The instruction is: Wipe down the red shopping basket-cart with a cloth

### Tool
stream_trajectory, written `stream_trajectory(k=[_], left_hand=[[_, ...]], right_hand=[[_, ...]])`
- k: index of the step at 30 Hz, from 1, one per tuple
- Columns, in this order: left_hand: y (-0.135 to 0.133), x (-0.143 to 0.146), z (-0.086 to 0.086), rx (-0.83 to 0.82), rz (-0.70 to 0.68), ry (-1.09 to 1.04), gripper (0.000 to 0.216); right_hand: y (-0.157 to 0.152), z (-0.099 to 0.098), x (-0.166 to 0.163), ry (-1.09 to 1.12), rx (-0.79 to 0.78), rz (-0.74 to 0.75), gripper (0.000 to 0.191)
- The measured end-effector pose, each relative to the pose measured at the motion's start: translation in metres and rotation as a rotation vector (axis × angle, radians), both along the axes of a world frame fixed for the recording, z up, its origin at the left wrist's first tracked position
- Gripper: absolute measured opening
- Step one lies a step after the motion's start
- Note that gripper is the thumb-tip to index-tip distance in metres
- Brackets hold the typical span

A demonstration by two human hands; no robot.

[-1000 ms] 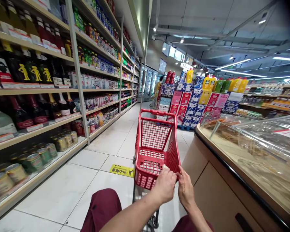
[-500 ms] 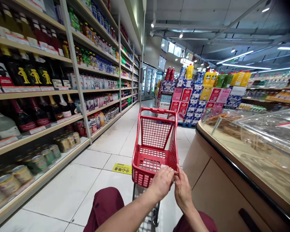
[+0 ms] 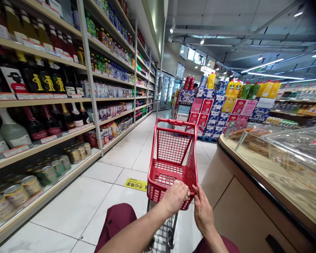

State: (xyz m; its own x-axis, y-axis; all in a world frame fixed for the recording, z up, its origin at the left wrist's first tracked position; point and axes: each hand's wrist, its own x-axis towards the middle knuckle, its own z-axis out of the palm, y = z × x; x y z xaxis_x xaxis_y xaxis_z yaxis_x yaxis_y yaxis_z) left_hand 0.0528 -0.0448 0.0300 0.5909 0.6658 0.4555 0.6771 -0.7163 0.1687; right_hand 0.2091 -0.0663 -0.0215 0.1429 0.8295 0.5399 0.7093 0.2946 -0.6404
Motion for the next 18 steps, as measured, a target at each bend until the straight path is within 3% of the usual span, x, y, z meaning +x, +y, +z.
stream_trajectory(k=[4, 6, 11, 13, 18], left_hand=[[0.001, -0.056, 0.005, 0.023, 0.015, -0.035, 0.03], [0.001, -0.064, 0.006, 0.044, 0.048, -0.063, 0.031], [0.001, 0.009, 0.002, -0.002, -0.016, -0.02, 0.021], [0.0, 0.019, 0.004, -0.024, -0.035, 0.003, 0.021], [-0.001, -0.053, 0.015, -0.072, 0.024, -0.029, 0.028]], right_hand=[[-0.006, 0.0, 0.0, 0.009, -0.036, -0.011, 0.053], [-0.008, 0.001, -0.004, 0.032, -0.043, -0.013, 0.054], [-0.006, 0.003, -0.002, 0.057, -0.082, -0.043, 0.057], [-0.006, 0.004, 0.003, 0.035, -0.099, -0.05, 0.056], [-0.009, 0.007, 0.004, 0.028, -0.107, -0.079, 0.054]])
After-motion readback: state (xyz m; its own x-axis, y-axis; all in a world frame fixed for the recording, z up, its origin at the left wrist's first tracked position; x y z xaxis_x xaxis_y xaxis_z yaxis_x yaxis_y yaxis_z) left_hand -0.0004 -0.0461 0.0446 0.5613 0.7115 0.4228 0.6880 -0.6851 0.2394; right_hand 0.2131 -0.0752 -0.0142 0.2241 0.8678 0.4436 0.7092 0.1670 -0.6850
